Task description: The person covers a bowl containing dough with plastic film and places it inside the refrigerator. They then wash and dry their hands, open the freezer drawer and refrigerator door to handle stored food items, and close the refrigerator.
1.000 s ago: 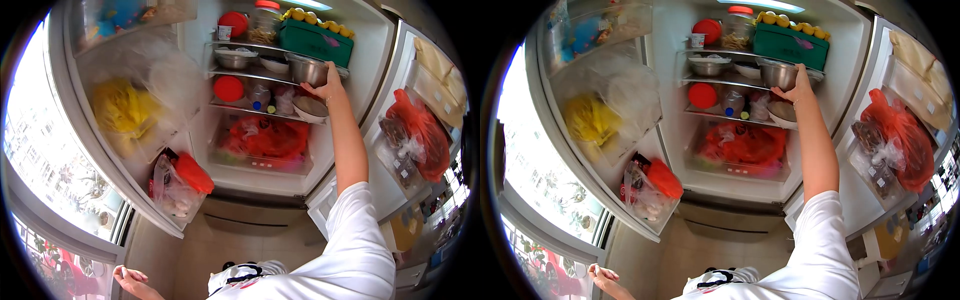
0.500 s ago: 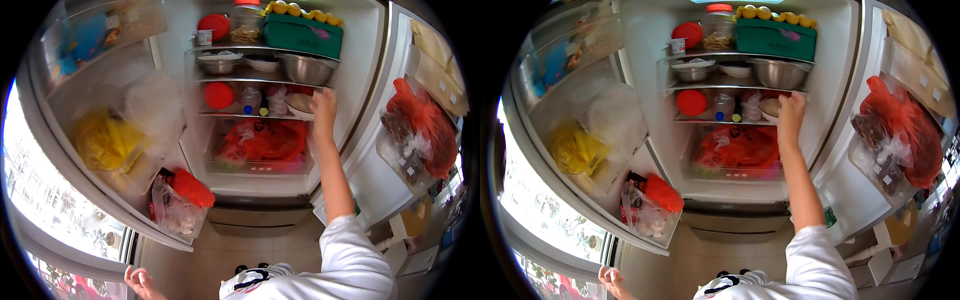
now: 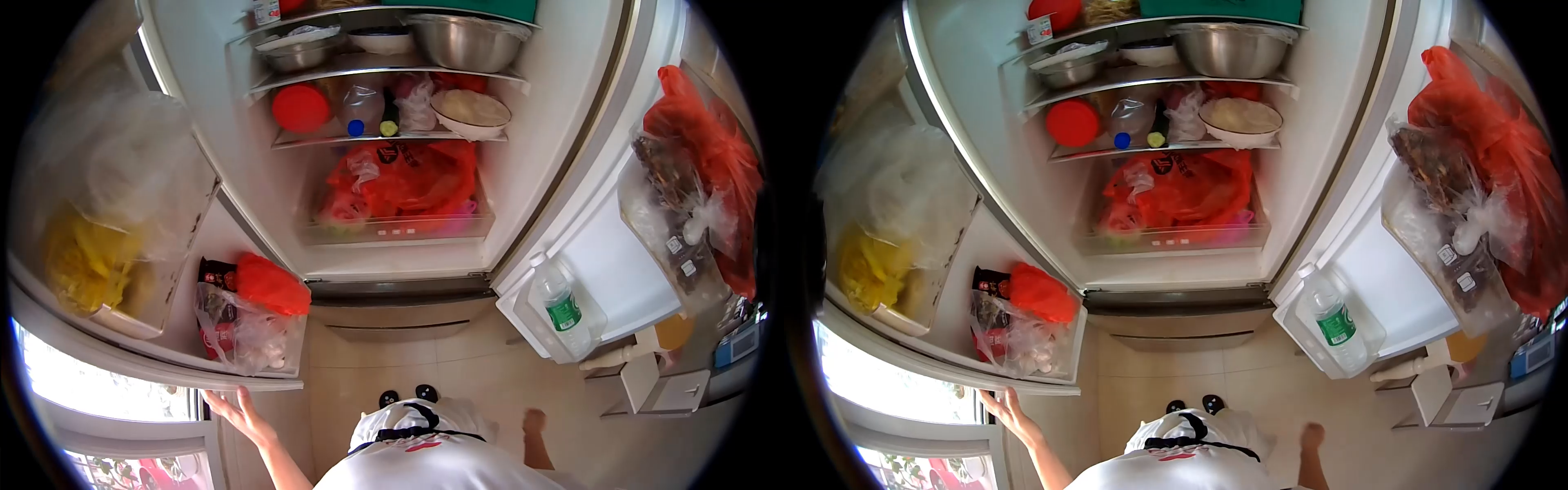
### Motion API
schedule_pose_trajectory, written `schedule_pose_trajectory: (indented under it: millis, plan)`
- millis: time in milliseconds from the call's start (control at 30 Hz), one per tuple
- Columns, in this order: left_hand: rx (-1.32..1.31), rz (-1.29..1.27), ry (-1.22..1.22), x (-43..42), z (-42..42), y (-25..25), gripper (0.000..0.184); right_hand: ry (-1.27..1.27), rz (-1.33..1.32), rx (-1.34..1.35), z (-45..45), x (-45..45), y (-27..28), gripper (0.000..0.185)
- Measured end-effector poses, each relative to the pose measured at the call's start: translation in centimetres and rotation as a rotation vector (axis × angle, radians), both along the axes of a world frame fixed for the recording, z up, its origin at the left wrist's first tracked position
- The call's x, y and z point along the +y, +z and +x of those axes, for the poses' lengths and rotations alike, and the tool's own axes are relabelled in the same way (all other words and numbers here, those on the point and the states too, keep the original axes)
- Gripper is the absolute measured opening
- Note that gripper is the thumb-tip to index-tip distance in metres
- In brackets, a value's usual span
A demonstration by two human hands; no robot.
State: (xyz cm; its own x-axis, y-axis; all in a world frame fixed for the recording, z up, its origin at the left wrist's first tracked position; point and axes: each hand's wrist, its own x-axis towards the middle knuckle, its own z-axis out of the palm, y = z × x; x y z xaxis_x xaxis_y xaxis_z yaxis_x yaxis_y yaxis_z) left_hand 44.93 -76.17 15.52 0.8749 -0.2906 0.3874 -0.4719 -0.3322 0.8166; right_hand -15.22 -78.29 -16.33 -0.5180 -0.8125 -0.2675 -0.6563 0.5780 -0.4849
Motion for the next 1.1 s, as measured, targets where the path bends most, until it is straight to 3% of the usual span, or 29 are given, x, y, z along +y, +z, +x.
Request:
schedule_pose_trajectory:
  millis: [33,133,200,267,400,467,533,567,600,667,767,967,1000,1100]
  plan:
    - [0.006,-0.043,-0.021,-0.1,-0.4,-0.4,0.079,-0.113,-0.04,-0.002,-5.3,2.5,-5.3,0.015]
    - [-0.068,0.084,-0.042,-0.1,-2.1,-0.6,0.081,-1.043,-0.046,-0.517,-9.1,3.0,0.6,0.011]
    - [-0.069,0.063,-0.116,-1.4,-5.0,0.7,0.091,-0.967,-0.281,-1.122,-12.3,1.2,0.0,0.009]
    - [-0.067,0.04,-0.159,-2.7,-8.0,0.8,0.096,-0.698,-0.227,-0.76,-11.8,-3.8,1.3,0.007]
    - [-0.158,0.208,-0.33,-3.9,-12.8,2.2,0.112,-0.508,-0.307,-0.746,-15.7,-14.0,0.6,0.015]
    - [-0.152,0.201,-0.51,-4.1,-14.6,2.3,0.102,-0.752,-0.537,-0.82,-13.2,-18.7,5.4,0.025]
    - [0.047,0.476,-0.904,-4.3,-16.5,3.4,0.086,-0.599,-0.575,-0.955,-11.9,-20.9,9.0,0.04]
    - [0.133,0.451,-0.997,-4.8,-18.0,3.3,0.083,-0.526,-0.591,-1.016,-12.1,-21.2,9.8,0.049]
    - [0.218,0.422,-1.093,-5.1,-19.2,3.1,0.08,-0.428,-0.57,-1.08,-13.1,-22.0,9.2,0.051]
    - [0.08,0.655,-1.248,-4.5,-20.2,2.7,0.067,-0.244,-0.536,-1.213,-16.8,-24.3,4.6,0.054]
    - [0.161,0.686,-1.308,-3.2,-21.0,1.4,0.063,-0.316,-0.568,-1.357,-12.8,-22.3,6.8,0.05]
    - [0.167,0.767,-1.414,-4.0,-18.4,1.1,0.049,-0.389,-0.673,-1.131,-7.4,-18.2,8.6,0.057]
    - [0.16,0.729,-1.456,-4.6,-18.1,1.5,0.046,-0.504,-0.62,-1.084,-4.7,-17.0,11.5,0.054]
    - [0.151,0.512,-1.54,-6.2,-19.1,3.8,0.034,-0.403,-0.582,-1.118,-0.9,-14.5,14.4,0.04]
